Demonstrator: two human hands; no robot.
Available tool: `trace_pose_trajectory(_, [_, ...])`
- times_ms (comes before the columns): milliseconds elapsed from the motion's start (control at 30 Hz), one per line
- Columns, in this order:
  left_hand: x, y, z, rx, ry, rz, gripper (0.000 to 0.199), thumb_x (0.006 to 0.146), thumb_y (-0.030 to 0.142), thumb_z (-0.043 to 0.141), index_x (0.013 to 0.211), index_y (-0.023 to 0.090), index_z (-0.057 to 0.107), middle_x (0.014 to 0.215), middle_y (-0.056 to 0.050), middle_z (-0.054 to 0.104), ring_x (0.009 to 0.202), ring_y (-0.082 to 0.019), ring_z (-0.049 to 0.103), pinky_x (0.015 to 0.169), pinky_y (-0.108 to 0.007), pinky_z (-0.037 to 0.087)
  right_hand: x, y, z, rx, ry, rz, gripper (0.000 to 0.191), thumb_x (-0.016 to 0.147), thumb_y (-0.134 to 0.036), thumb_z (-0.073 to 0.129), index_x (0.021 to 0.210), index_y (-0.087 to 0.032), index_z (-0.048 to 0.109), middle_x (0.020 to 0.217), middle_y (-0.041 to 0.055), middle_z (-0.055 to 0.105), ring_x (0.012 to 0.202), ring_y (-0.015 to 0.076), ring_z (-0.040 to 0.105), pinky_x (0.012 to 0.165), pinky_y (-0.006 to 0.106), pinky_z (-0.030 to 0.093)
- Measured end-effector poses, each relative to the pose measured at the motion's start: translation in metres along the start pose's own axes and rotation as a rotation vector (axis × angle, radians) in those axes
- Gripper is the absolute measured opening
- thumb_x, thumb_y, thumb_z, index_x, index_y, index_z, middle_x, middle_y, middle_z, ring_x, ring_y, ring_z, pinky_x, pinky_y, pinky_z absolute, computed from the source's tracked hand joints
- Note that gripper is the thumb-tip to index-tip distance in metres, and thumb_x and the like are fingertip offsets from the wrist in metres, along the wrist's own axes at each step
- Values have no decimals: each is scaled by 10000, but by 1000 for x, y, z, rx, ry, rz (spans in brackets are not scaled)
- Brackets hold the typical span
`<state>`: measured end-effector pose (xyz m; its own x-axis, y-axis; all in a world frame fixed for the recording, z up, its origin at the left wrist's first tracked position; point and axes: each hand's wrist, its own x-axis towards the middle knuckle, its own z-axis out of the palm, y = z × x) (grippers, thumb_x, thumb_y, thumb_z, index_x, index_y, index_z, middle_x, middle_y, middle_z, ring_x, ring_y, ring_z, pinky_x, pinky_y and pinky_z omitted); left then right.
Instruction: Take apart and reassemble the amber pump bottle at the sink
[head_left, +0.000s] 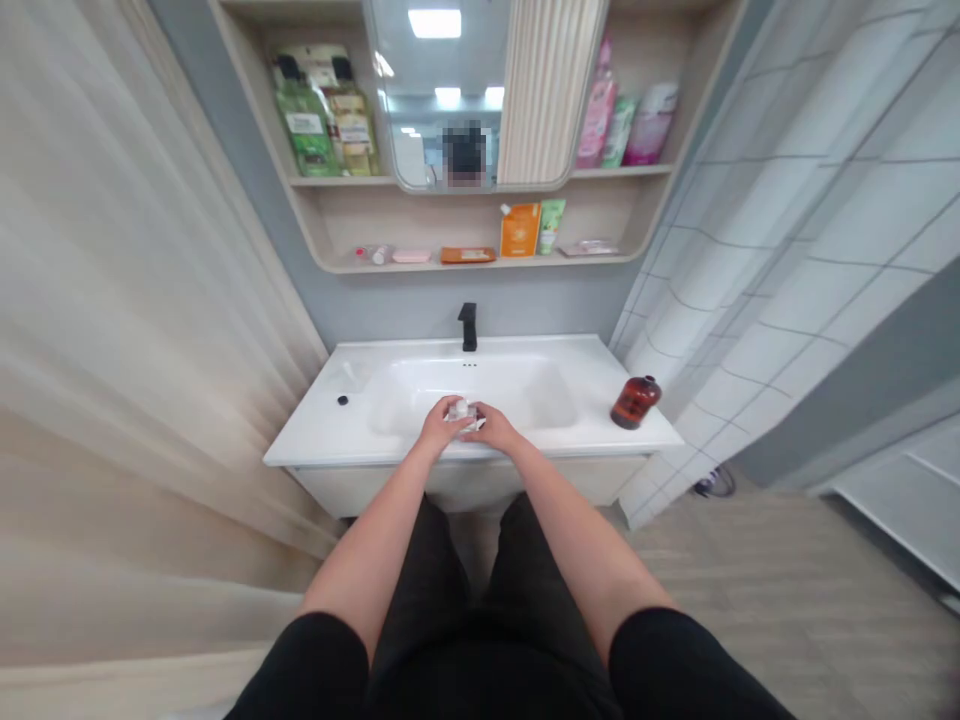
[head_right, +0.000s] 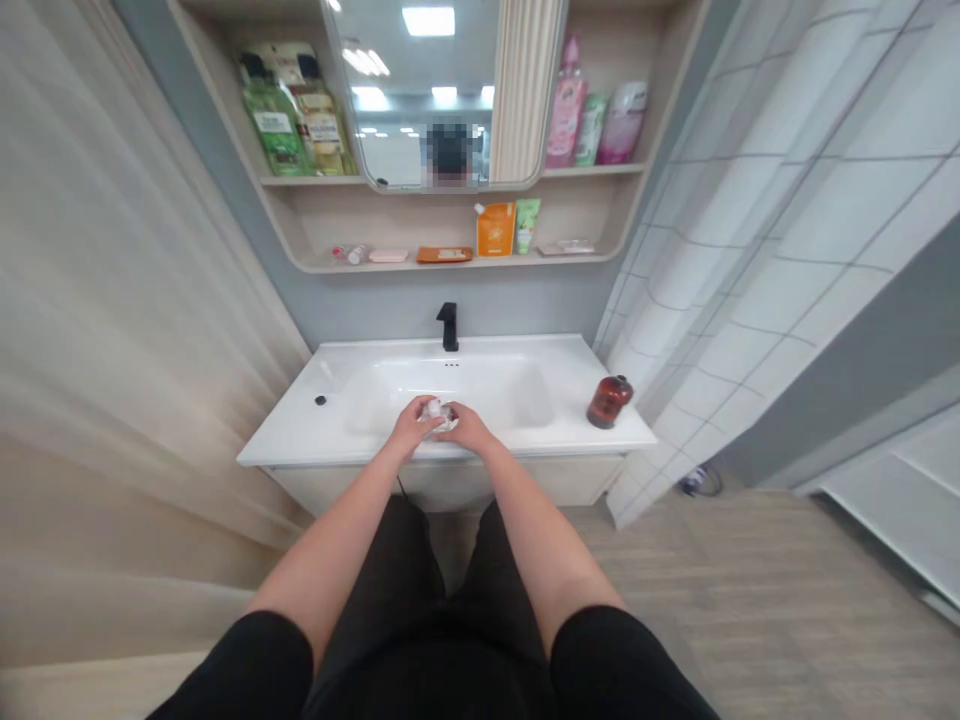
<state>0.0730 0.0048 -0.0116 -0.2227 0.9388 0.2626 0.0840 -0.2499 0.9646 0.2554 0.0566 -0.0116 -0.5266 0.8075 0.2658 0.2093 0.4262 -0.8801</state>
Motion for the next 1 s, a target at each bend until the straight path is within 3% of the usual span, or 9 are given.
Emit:
trace_pose_trajectory(267, [-2,1,-1,2,-27,-40,550,627,472,981,1057,220,748,1053,-50,768,1019,-258,693,983,-382,516,3,15,4,-13,7,-23,671,600,-391,1054,1187,-225,772,1090,41,796,958,242,690,912,366,570])
trace_pose_trajectory(400, [-2,-1,-2,-24,15,-33,526,616,431,988,1015,219,719,999,-33,749,970,-238,686,970,-376,523,5,20,4,-25,5,-13,702,593,-397,1062,1205,-217,768,1095,45,800,961,240,692,915,363,563])
trace_pose_trajectory(600, [-1,-3,-3,-75,-5,-23,635,602,392,1004,1161,212,764,1143,-75,786,1069,-265,720,1038,-405,536,4,20,3,-19,-8,-32,695,616,-406,1052,1220,-220,765,1115,45,803,947,231,697,898,350,563])
trace_pose_trajectory(867, [-1,-8,-5,-101,6,-22,551,605,441,1012,1013,227,709,1024,-33,768,981,-235,705,967,-378,558,5,23,3,-39,-4,-27,704,605,-422,1060,1212,-224,763,1088,38,790,929,225,683,892,348,555])
trace_pose_trajectory(1000, [1,-9,-5,-105,-16,-26,603,609,421,1000,1113,222,736,1129,-68,778,1056,-259,710,997,-392,548,4,23,2,-28,2,-23,726,599,-404,1060,1238,-234,761,1093,34,784,940,227,686,903,350,558])
